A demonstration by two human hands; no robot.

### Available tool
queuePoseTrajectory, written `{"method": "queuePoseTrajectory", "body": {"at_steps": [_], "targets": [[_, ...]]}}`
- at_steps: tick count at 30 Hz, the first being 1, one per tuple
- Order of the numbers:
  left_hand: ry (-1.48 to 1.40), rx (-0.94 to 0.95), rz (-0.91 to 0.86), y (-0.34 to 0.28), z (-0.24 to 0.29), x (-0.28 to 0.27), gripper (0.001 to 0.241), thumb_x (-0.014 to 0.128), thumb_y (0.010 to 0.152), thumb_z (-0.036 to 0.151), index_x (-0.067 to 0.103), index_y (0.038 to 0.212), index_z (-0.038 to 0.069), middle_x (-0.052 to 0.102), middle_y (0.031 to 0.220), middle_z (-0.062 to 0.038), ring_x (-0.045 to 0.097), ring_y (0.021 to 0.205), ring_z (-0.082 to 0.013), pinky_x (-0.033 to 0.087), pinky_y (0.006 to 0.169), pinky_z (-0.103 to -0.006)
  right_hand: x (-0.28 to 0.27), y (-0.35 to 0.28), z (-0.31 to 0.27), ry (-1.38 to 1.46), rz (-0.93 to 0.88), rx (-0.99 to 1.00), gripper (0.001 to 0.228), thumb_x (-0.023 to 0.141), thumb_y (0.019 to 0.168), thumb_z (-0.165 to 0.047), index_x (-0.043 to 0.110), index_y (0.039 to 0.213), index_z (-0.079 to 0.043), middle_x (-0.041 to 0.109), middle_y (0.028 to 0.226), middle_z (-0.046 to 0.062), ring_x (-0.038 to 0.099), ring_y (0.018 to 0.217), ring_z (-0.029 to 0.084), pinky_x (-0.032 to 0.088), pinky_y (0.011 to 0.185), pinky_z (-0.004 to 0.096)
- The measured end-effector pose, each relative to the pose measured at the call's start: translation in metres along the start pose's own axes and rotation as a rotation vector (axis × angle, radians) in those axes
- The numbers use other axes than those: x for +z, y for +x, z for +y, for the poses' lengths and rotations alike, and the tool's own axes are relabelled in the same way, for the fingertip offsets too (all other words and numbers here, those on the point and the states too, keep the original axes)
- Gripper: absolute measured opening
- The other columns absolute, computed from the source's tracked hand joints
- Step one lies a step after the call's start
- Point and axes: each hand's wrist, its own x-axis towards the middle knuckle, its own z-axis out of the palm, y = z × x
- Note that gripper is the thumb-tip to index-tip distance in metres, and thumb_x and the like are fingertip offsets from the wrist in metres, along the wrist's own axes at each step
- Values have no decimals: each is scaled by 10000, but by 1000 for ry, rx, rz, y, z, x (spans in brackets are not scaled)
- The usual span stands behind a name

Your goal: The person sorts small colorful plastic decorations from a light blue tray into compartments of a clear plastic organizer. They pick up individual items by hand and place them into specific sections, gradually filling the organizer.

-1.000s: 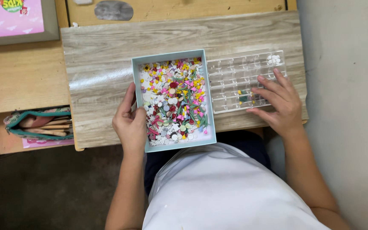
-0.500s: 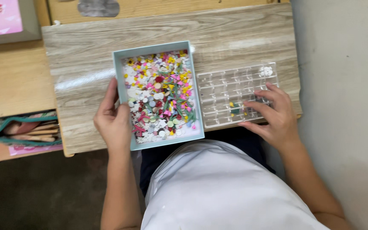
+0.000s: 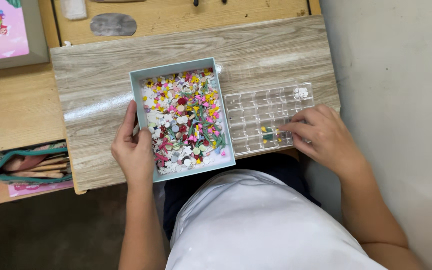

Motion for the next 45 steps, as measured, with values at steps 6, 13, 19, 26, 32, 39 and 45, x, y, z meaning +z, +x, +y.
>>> {"method": "queuePoseTrajectory", "body": {"at_steps": [6, 13, 19, 26, 32, 39, 45], "targets": [[-25, -16, 14, 2, -9, 0, 626, 522, 837, -151, 577, 1439, 9, 616, 1379, -272, 508, 1347, -305, 488, 1085, -416, -5, 3, 3, -7, -40, -25, 145, 723, 902, -245, 773, 1033, -283, 695, 960, -39, 613, 901, 208, 481, 887, 381], [-40, -65, 48, -1, -21, 5, 618, 526, 838, -165, 596, 1425, 18, 613, 1379, -291, 552, 1318, -345, 494, 1084, -445, 1, -2, 6, 102, -16, -20, 167, 720, 907, -214, 788, 1049, -268, 709, 936, -24, 624, 841, 226, 516, 816, 383], [-25, -254, 97, 10, 8, 8, 602, 551, 832, -28, 639, 1413, 100, 714, 1333, -59, 624, 1058, -45, 489, 877, -184, -7, 4, 11, 287, -43, -131, 305, 649, 949, -122, 730, 1237, -188, 646, 937, 15, 583, 817, 222, 483, 775, 335], [185, -362, 64, 19, 32, 10, 603, 560, 862, 25, 685, 1421, 216, 632, 836, 58, 276, 538, -84, 296, 491, -290, -28, 17, 14, 321, 45, -143, 322, 673, 927, -109, 740, 1231, -191, 659, 930, -3, 587, 774, 174, 454, 754, 311], [291, -268, 72, 27, 29, 15, 578, 563, 866, 43, 684, 1394, 245, 662, 1126, -11, 330, 515, -95, 343, 498, -309, -44, 72, 30, 250, 126, -167, 285, 691, 933, -86, 756, 1200, -163, 655, 961, 1, 570, 806, 184, 472, 790, 317], [469, -233, -19, 32, 27, 15, 548, 553, 883, 92, 680, 1352, 348, 655, 1466, 42, 505, 424, -47, 441, 400, -236, -6, 138, 85, 205, 97, -149, 367, 755, 875, -88, 778, 1196, -264, 665, 881, -82, 576, 802, 152, 501, 715, 278], [489, -210, -22, 31, 3, 18, 535, 566, 896, 137, 647, 1380, 348, 633, 1486, 13, 427, 368, -30, 448, 350, -192, 50, 150, 136, 246, -84, -16, 363, 741, 861, -175, 805, 1187, -321, 692, 887, -80, 608, 848, 153, 496, 752, 331]]}}
